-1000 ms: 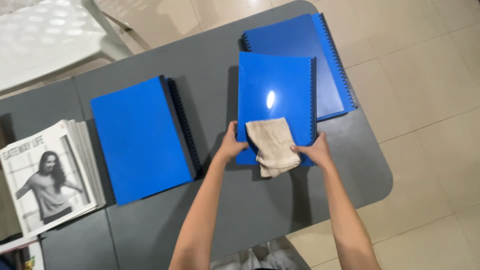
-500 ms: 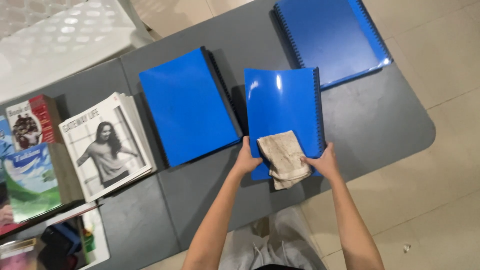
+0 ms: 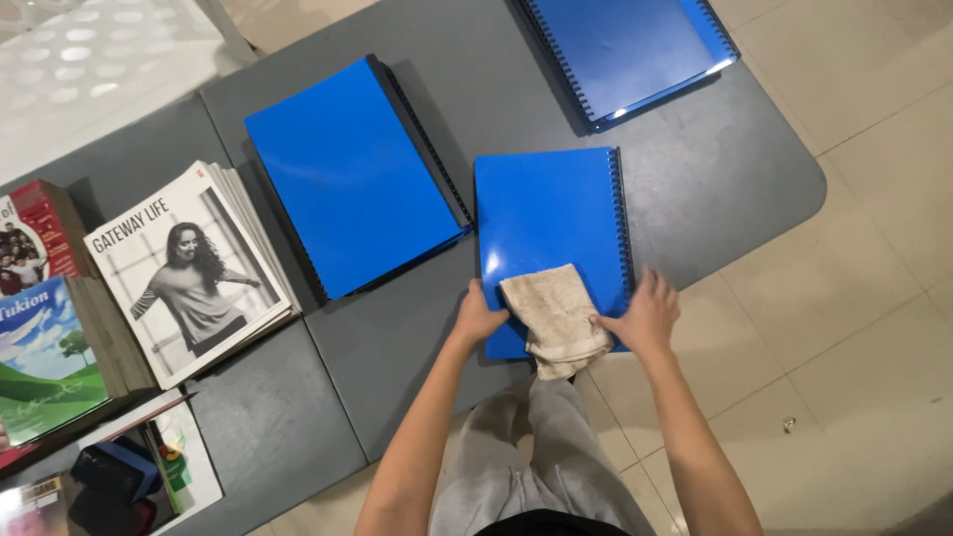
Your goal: The person wipes the covers of several blue spiral-bound notebooks with a cloth on a gray table. They handle the notebooks one at a time, wiping the front and back covers, then stacking them. Other books and magazines are visible on the table.
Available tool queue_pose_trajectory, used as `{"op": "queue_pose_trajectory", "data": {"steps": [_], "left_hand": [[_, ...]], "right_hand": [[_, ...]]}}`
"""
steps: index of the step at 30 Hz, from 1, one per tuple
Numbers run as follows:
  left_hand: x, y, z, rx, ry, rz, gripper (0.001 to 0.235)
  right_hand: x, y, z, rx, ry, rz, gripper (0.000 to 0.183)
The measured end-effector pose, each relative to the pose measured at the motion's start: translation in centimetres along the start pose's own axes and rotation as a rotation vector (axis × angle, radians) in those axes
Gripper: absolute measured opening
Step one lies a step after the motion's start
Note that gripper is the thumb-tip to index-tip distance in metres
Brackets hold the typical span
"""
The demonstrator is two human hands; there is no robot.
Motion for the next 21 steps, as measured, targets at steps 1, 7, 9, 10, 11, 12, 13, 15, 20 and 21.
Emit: {"op": "queue_pose_trajectory", "data": {"steps": [1,7,9,10,11,12,13,15,20,21], "left_hand": [[-0.3,-0.2,-0.8,-0.001,-0.001,0.002,0.092],[-1.2,-2.2,-3.4,-0.067,0.070,-0.174,0.087],[-1.8,-2.6,-4.7,-0.079,0.006,-0.176,0.083],[-2.2,-3.2,-6.3,-0.077,0.003,-0.183,0.083],[-2.6,-3.7,-7.3,-0.082,-0.062,-0.175,0.087],[-3.1,-3.9,-8.3,-0.090,-0.129,-0.165,0.091],[-2.8,-3.5,-7.2,-0.091,-0.134,-0.171,0.091],[-1.6,-2.7,-6.4,-0.010,-0.051,-0.214,0.099],[-0.7,-3.0,-6.4,0.085,-0.037,-0.226,0.101],[-0.7,-3.1,-6.4,0.089,-0.070,-0.206,0.101]], "right_hand": [[0.2,1.3,0.2,-0.002,0.001,0.001,0.127],[-2.8,7.8,9.3,0.156,-0.578,-0.026,0.089],[-4.2,9.5,10.4,-0.168,-0.666,-0.157,0.080],[-4.0,8.2,10.7,-0.164,-0.673,-0.156,0.080],[-3.6,7.6,10.6,-0.082,-0.648,-0.056,0.084],[-3.4,7.0,10.5,-0.003,-0.619,0.046,0.087],[-2.9,6.6,10.7,-0.002,-0.625,0.050,0.087],[-1.7,4.8,11.1,0.096,-0.691,0.016,0.105],[6.5,8.3,9.0,0.038,-0.584,-0.013,0.084],[8.5,8.6,8.8,0.042,-0.554,-0.040,0.081]]}}
Point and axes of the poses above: each hand's wrist, its own x-axis towards the middle knuckle, its own y-axis out of the palm, z = x × y, the point moved 10 cm from there along x, towards the middle knuckle, and after that the axes turned 2 degrees about -x, right-handed, at the moved point
